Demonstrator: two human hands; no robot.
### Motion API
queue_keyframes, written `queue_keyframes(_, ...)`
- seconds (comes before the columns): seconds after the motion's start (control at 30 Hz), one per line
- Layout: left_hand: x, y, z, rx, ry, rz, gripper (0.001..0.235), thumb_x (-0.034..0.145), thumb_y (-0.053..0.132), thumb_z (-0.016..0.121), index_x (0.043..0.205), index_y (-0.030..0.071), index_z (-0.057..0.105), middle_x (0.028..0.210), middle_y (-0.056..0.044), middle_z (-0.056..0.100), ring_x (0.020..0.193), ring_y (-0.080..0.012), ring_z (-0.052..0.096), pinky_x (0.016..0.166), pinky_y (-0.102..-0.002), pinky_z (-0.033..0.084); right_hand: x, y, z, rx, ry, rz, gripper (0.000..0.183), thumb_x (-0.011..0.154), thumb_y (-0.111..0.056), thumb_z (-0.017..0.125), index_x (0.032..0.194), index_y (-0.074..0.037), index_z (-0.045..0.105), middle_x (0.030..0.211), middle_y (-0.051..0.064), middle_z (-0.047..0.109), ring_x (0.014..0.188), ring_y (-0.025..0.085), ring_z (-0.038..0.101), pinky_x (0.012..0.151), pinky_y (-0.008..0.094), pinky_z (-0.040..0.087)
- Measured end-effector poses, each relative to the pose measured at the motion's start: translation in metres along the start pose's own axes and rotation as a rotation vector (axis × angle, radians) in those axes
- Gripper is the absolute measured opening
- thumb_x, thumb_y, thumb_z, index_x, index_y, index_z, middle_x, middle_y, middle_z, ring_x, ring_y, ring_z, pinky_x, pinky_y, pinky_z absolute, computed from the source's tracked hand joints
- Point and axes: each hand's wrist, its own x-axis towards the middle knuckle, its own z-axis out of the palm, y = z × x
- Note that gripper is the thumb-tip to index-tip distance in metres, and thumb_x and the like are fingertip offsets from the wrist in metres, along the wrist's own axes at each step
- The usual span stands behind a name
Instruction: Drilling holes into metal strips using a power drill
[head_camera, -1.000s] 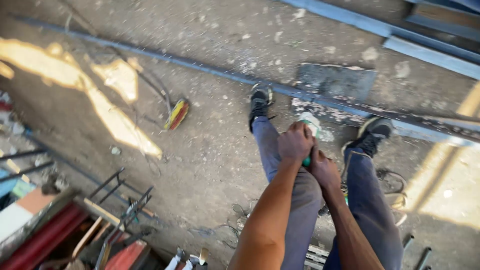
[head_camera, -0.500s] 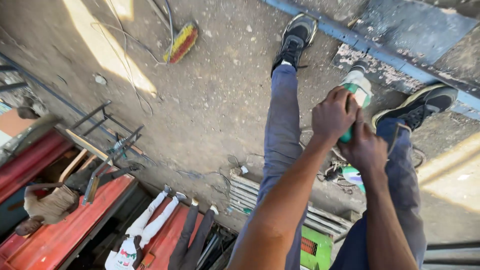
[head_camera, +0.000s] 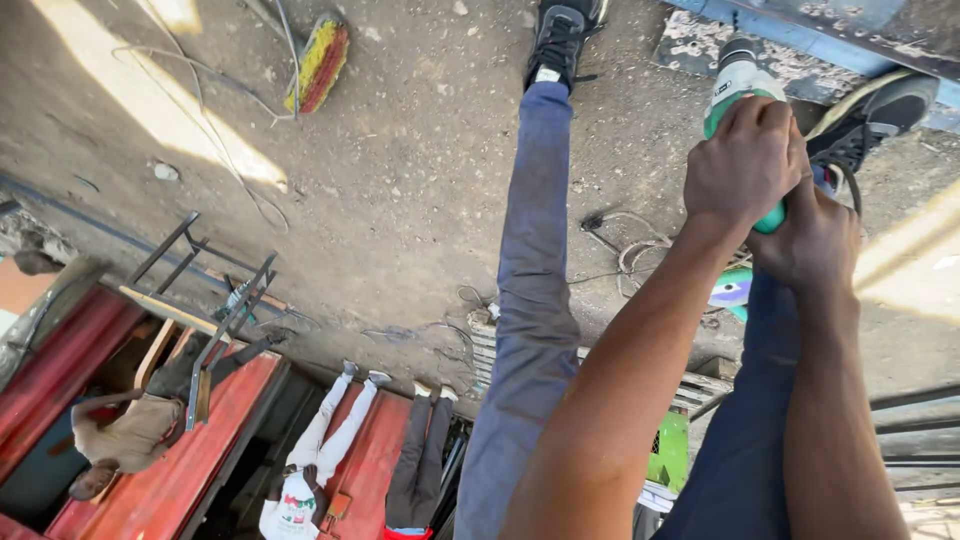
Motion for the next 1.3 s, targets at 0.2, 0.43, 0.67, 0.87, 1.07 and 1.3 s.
queue_keyframes(0.2,0.020,0.032,-0.005,0.156,0.094,0.188,0.024,0.095,0.030,0.061,0.100,0.007,0.067,0.091,-0.014,0.075,0.096,-0.0355,0.075,0.055,-0.061,0.055,0.001,0.008,0.007,0.263,0.109,0.094,0.057,0.088,-0.027,0.071,0.132,0.009,0.065,0.091,0.038,0.069,0.076,0.062,0.059,0.058,0.062,0.044)
queue_keyframes(0.43,0.045,0.039,-0.004,0.116,-0.025,0.253,0.020,0.095,0.025,0.063,0.101,0.007,0.062,0.080,-0.012,0.073,0.074,-0.0320,0.077,0.051,-0.045,0.061,0.021,-0.035,-0.057,0.514,0.075,0.139,0.046,0.093,-0.018,0.065,0.128,0.012,0.061,0.080,0.029,0.069,0.060,0.048,0.063,0.049,0.052,0.041)
queue_keyframes(0.67,0.059,0.031,-0.017,0.048,-0.039,0.221,0.015,0.094,0.020,0.058,0.104,0.010,0.055,0.080,-0.012,0.072,0.062,-0.0337,0.072,0.047,-0.047,0.056,0.028,-0.036,-0.047,0.389,0.178,0.070,0.055,0.097,-0.027,0.069,0.140,0.008,0.060,0.076,0.024,0.070,0.056,0.043,0.065,0.048,0.051,0.048)
queue_keyframes(0.87,0.049,0.002,-0.034,0.049,-0.079,0.170,0.015,0.091,0.020,0.068,0.101,0.012,0.059,0.088,-0.007,0.074,0.062,-0.0236,0.073,0.043,-0.034,0.054,0.023,-0.053,-0.055,0.427,-0.142,0.206,0.080,0.092,-0.044,0.060,0.154,-0.004,0.029,0.101,0.026,0.069,0.076,0.048,0.068,0.066,0.060,0.053)
queue_keyframes(1.07,0.037,-0.042,-0.045,-0.039,0.090,0.059,0.010,0.097,0.017,0.058,0.101,0.021,0.066,0.093,-0.001,0.078,0.075,-0.0239,0.075,0.056,-0.039,0.056,0.020,-0.081,-0.042,0.257,-0.170,0.352,0.074,0.084,-0.056,0.072,0.136,-0.010,0.045,0.115,0.020,0.067,0.089,0.057,0.063,0.065,0.066,0.045)
queue_keyframes(1.3,0.018,-0.035,-0.053,-0.102,0.114,0.116,0.014,0.095,0.015,0.057,0.105,0.024,0.061,0.101,0.001,0.073,0.076,-0.0352,0.071,0.058,-0.048,0.051,0.000,-0.060,0.005,0.195,0.043,0.155,0.054,0.085,-0.049,0.075,0.116,-0.007,0.061,0.097,0.013,0.068,0.079,0.045,0.066,0.059,0.057,0.047)
